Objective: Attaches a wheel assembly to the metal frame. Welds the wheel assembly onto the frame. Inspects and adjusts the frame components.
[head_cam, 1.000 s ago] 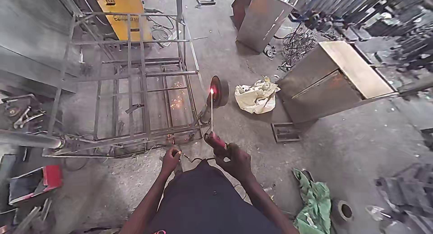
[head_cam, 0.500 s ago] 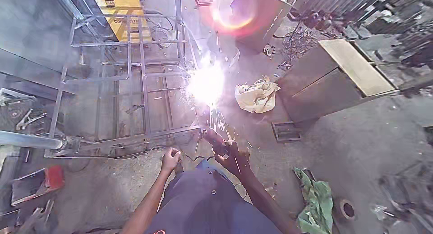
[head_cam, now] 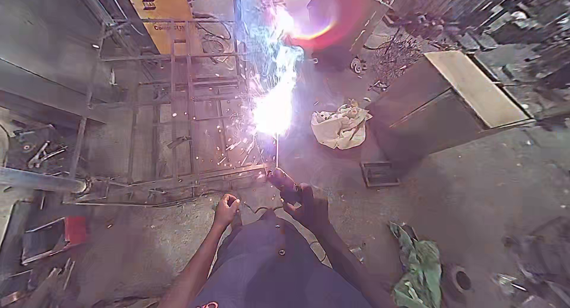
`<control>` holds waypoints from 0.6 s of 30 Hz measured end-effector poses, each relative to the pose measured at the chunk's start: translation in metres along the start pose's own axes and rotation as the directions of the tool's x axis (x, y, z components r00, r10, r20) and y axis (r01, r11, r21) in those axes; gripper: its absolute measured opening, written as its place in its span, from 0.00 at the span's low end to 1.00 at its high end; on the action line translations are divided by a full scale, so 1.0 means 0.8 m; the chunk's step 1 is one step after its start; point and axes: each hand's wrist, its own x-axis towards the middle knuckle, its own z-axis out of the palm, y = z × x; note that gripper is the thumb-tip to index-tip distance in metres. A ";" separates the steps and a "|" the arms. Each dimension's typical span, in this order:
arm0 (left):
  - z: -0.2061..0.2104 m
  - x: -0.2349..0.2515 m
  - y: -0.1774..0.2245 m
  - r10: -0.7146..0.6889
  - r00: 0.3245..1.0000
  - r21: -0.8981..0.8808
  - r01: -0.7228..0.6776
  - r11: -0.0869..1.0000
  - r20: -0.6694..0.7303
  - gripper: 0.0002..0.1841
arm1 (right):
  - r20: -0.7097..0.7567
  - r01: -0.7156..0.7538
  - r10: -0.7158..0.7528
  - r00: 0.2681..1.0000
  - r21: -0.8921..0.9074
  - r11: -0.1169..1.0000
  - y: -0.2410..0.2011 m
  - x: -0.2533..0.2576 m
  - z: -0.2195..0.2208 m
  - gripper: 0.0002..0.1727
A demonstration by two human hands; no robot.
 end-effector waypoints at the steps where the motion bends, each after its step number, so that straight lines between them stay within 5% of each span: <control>1: 0.001 -0.002 0.001 -0.006 1.000 -0.001 0.006 1.000 -0.005 0.14 | 0.005 0.000 0.000 1.000 0.000 1.000 0.000 0.001 0.000 0.34; 18: 0.021 -0.046 -0.020 -0.069 0.994 -0.017 0.068 0.998 -0.091 0.15 | -0.007 0.087 -0.087 0.996 0.025 0.996 0.028 0.005 0.003 0.29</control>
